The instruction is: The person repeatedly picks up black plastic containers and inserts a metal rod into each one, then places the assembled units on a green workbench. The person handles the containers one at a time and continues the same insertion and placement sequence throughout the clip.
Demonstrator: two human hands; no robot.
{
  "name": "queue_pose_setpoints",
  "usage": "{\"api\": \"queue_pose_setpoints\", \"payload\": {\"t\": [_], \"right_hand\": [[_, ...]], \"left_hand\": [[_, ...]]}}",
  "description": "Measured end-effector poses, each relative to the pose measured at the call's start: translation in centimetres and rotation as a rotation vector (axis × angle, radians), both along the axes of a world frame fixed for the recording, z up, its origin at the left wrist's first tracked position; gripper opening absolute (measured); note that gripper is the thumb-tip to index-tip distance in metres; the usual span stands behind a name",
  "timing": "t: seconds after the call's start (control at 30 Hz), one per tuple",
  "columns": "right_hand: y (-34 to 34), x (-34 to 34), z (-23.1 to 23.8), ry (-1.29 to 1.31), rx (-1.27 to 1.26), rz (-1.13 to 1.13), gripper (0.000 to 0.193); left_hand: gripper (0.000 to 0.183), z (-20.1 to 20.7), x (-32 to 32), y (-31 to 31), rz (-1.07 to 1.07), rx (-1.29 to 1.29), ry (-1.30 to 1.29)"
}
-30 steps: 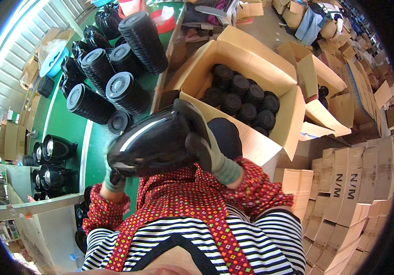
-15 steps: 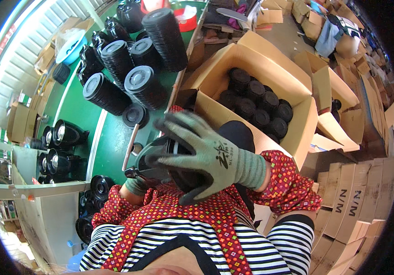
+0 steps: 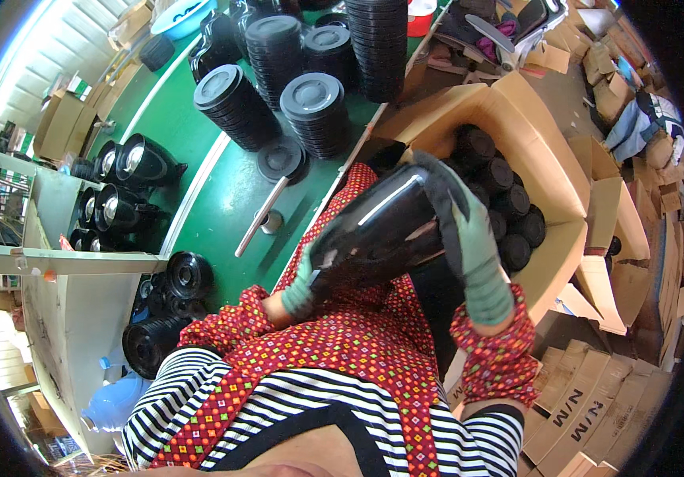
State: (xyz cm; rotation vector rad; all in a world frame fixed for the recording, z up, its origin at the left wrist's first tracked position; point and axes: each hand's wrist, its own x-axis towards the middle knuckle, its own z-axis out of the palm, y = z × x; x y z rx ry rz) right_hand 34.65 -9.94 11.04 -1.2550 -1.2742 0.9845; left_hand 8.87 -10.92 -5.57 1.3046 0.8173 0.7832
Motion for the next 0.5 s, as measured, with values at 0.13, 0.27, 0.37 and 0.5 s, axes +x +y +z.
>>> {"api": "queue_pose_setpoints", "payload": {"t": [0.13,0.27,0.37,0.5], "right_hand": [[2.5,4.6,-2.7,-0.176,-0.239,-0.029,0.044],[2.1,2.1,-11.1,-0.536,-0.264,0.083,0.041],[2.0,1.6,-11.7,-0.527,-0.341,0.078,0.041],[1.3,0.5,-10.7,-0.504,-0.047,0.006,0.034]], "left_hand": [[0.048,2.0,-1.0,0.5,-0.499,0.178,0.3],[0.057,6.8,-6.9,3.6,-0.299,0.324,0.543],[0.087,5.8,-12.8,6.8,0.166,0.847,1.062],[0.097,1.9,-17.8,7.5,-0.01,0.279,1.226]]}}
